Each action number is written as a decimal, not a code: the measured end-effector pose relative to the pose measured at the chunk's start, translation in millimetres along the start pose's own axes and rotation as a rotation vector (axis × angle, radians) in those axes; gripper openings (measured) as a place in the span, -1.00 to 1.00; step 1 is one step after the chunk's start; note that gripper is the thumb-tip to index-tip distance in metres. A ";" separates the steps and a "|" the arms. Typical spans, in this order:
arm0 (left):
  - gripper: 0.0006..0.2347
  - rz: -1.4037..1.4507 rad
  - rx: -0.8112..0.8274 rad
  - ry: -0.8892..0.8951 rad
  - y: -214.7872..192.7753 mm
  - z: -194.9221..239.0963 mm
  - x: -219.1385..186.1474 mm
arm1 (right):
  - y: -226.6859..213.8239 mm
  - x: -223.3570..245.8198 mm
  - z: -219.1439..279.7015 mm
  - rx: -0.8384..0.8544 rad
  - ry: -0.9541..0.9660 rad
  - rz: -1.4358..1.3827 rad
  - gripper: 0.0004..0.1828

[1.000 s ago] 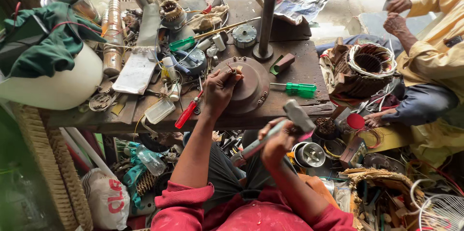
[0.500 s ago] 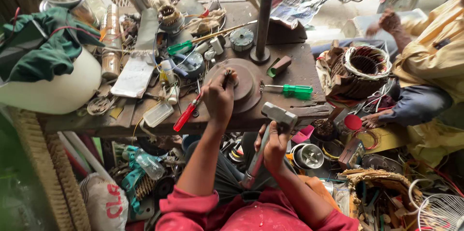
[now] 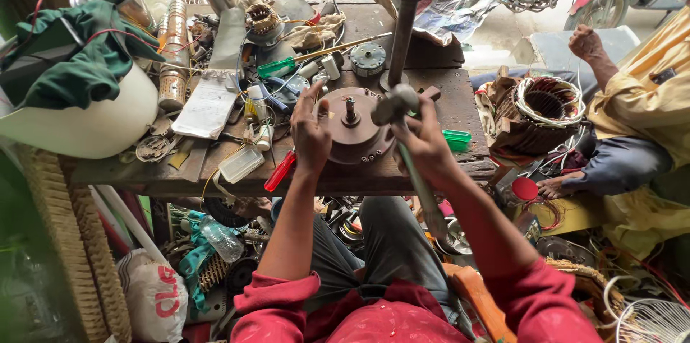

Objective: The person uses a hammer and screwdriver to adjust and secure wires on a circular electrical component, likely a motor or fan part. They repeatedly tap the component and manipulate the wires while seated at a cluttered workbench.

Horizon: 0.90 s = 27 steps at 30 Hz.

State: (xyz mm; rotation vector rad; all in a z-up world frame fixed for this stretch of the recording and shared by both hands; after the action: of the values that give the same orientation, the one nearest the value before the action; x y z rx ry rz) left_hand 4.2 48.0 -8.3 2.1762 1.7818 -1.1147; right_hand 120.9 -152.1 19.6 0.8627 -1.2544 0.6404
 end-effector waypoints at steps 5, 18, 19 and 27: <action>-0.62 -0.032 0.120 -0.122 5.1 -0.3 6.9 | 3.9 3.6 -49.7 0.110 -0.090 0.103 -0.39; -0.61 -0.040 0.113 -0.126 0.7 -1.6 3.4 | 11.4 7.4 -47.2 -0.005 -0.077 0.067 -0.43; -0.61 -0.042 0.109 -0.119 2.0 -2.0 1.4 | 12.8 8.4 -45.8 0.043 -0.060 0.078 -0.42; -0.65 -0.234 0.182 0.050 -1.2 -9.0 -12.4 | 2.0 21.4 -12.7 -0.082 -0.078 -0.011 -0.42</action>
State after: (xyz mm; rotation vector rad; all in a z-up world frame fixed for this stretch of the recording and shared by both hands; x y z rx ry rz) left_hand 6.8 43.1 6.0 2.1509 2.0767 -1.3306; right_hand 130.7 -141.3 39.9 0.8326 -1.3364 0.5469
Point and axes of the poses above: each hand's wrist, its own z-axis away from the middle knuckle, its own y-axis out of the palm, x = y × z, the point moved 2 cm from there along -z, towards the middle knuckle, and after that the axes turned 9 degrees about y, right-handed, at the moved point
